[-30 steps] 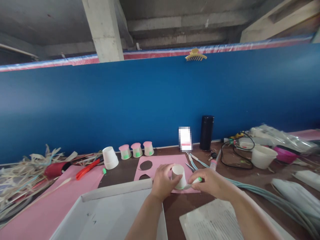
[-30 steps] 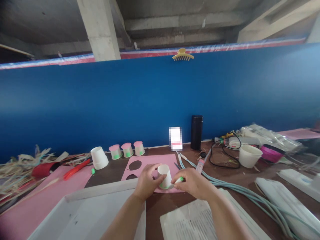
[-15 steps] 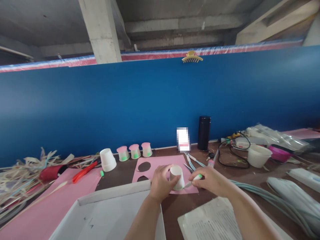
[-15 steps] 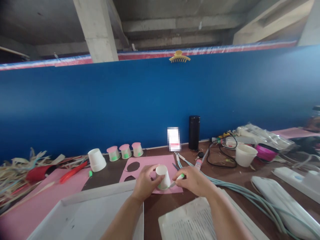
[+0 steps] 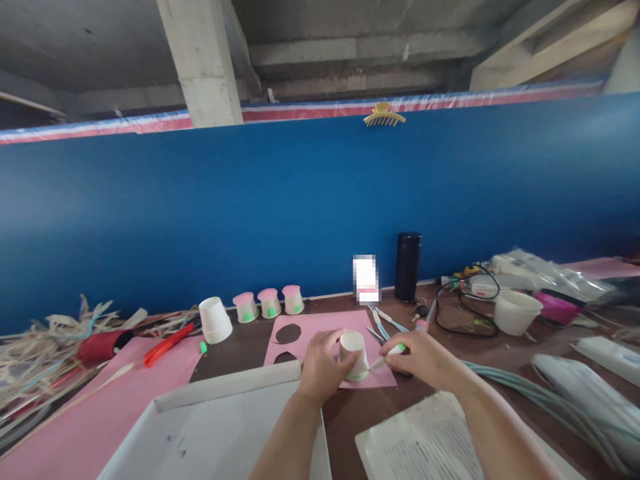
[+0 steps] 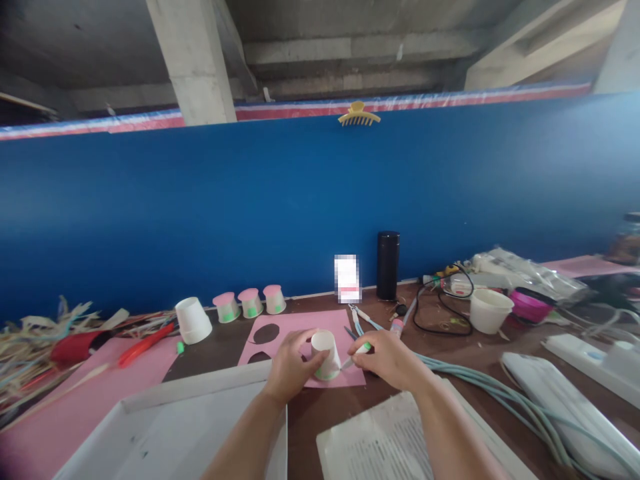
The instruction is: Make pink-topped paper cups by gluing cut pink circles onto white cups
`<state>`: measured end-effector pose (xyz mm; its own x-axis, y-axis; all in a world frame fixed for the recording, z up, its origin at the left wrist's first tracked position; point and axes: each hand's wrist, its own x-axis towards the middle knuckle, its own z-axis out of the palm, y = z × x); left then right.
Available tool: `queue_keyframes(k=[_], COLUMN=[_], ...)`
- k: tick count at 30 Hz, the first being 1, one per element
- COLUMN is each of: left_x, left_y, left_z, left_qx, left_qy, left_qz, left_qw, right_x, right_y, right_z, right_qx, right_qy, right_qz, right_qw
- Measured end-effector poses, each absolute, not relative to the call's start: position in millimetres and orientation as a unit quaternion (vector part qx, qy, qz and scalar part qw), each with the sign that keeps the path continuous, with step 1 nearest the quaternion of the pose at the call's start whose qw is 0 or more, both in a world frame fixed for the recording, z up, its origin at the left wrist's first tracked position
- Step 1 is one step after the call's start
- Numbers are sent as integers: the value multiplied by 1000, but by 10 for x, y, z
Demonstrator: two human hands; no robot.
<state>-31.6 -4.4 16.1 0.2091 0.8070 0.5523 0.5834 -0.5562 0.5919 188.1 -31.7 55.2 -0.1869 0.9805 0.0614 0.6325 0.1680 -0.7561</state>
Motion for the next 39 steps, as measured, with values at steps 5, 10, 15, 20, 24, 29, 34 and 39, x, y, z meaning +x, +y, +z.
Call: queue_keyframes(k=[5, 10, 15, 20, 24, 29, 34, 39], left_x=[-318, -315, -314, -319, -317, -315, -322, -318], left_y=[-49, -49, -27, -26, -30, -36, -42, -37], left_z=[160, 162, 148, 127, 132, 148, 157, 147], left_qx=[765, 766, 766, 765, 767, 767, 772, 772], left_qy=[461, 461, 461, 463, 462, 460, 458, 458], left_qz=[433, 430, 434, 433, 432, 433, 428, 426], left_qw=[122, 122, 117, 117, 115, 108, 108, 108], right_x=[1896, 1913, 1901, 1900, 1907, 1913, 1917, 1927], right_y=[-283, -244, -240, -225, -197, -180, -159, -121], right_z=[507, 448, 446, 426, 383, 363, 338, 288], right_qx=[-574, -578, -579, -577, -579, -580, -576, -577], right_qy=[-698, -694, -692, -695, -692, -691, -688, -682], right_qz=[314, 311, 303, 295, 291, 287, 291, 297], right_qw=[292, 295, 306, 313, 318, 323, 332, 336])
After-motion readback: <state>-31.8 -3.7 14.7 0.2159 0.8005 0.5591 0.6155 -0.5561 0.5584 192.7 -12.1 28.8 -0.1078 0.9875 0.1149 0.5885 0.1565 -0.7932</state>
